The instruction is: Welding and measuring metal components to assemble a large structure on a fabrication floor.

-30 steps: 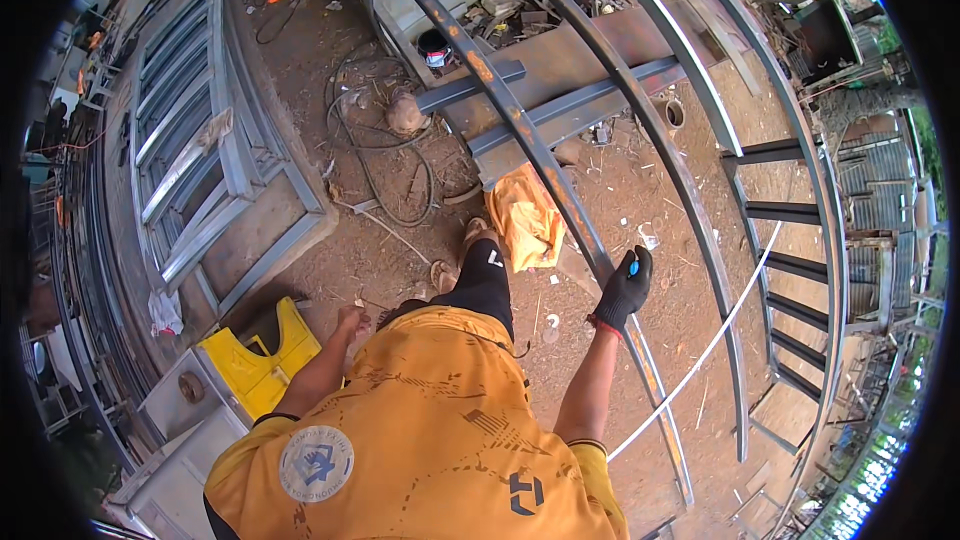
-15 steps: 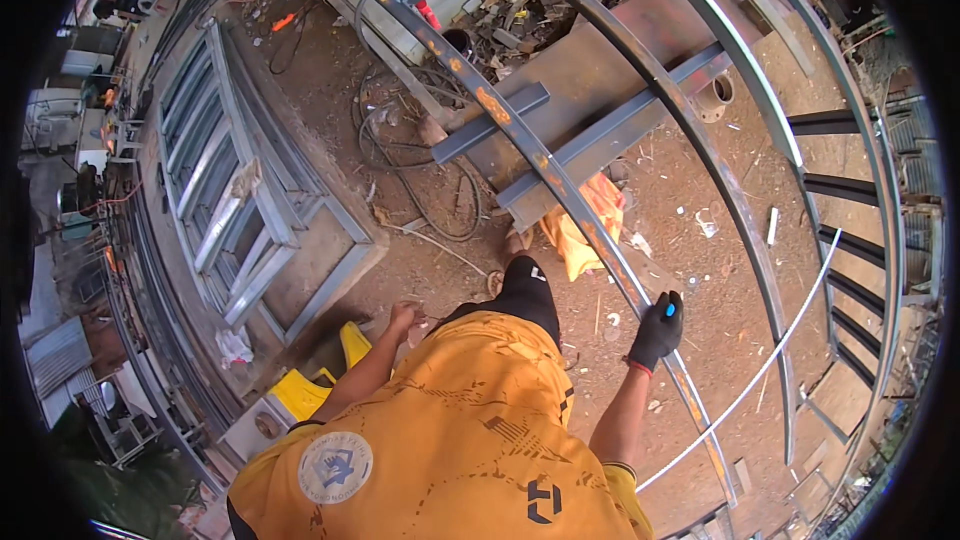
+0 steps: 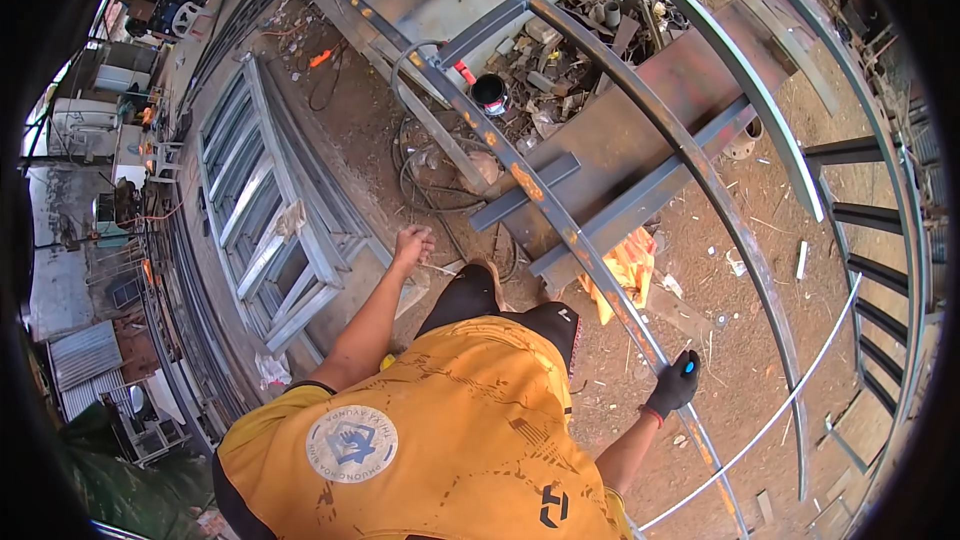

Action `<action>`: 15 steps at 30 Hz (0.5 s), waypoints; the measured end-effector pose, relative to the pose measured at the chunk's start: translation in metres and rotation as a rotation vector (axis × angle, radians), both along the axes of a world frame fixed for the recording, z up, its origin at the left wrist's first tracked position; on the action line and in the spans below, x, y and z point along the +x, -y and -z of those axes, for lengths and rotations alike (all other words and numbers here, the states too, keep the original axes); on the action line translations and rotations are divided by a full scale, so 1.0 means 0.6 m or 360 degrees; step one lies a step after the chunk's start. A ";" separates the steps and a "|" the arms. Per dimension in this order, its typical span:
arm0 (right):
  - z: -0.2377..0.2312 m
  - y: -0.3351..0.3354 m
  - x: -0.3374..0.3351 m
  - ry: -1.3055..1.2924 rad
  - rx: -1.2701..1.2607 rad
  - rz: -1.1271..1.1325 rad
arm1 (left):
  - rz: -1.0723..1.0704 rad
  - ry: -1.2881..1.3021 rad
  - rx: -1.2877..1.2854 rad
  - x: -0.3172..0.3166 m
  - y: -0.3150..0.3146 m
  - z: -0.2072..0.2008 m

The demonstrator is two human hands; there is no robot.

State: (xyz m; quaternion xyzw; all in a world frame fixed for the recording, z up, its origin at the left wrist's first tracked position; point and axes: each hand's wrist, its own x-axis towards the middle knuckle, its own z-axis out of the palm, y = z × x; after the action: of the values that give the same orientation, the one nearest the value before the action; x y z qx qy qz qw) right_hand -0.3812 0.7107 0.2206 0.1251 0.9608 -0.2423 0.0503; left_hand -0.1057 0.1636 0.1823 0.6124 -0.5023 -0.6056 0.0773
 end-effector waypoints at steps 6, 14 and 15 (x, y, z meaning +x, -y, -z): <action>-0.010 0.069 -0.012 -0.0514 -0.0682 0.0290 | 0.0206 0.0000 -0.0046 -0.031 0.069 0.030; -0.118 0.415 0.090 -0.0511 -0.1203 -0.0014 | 0.0927 -0.0305 -0.0127 -0.105 0.167 0.050; -0.133 0.460 0.108 -0.0426 -0.1193 -0.0085 | 0.0992 -0.0313 -0.0151 -0.113 0.180 0.046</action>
State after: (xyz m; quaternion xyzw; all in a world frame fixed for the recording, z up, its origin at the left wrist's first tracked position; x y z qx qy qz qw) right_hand -0.3167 0.4346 0.3005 0.0403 0.8068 -0.5889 -0.0269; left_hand -0.1736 0.0557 0.1547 0.3634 -0.6833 -0.6323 -0.0352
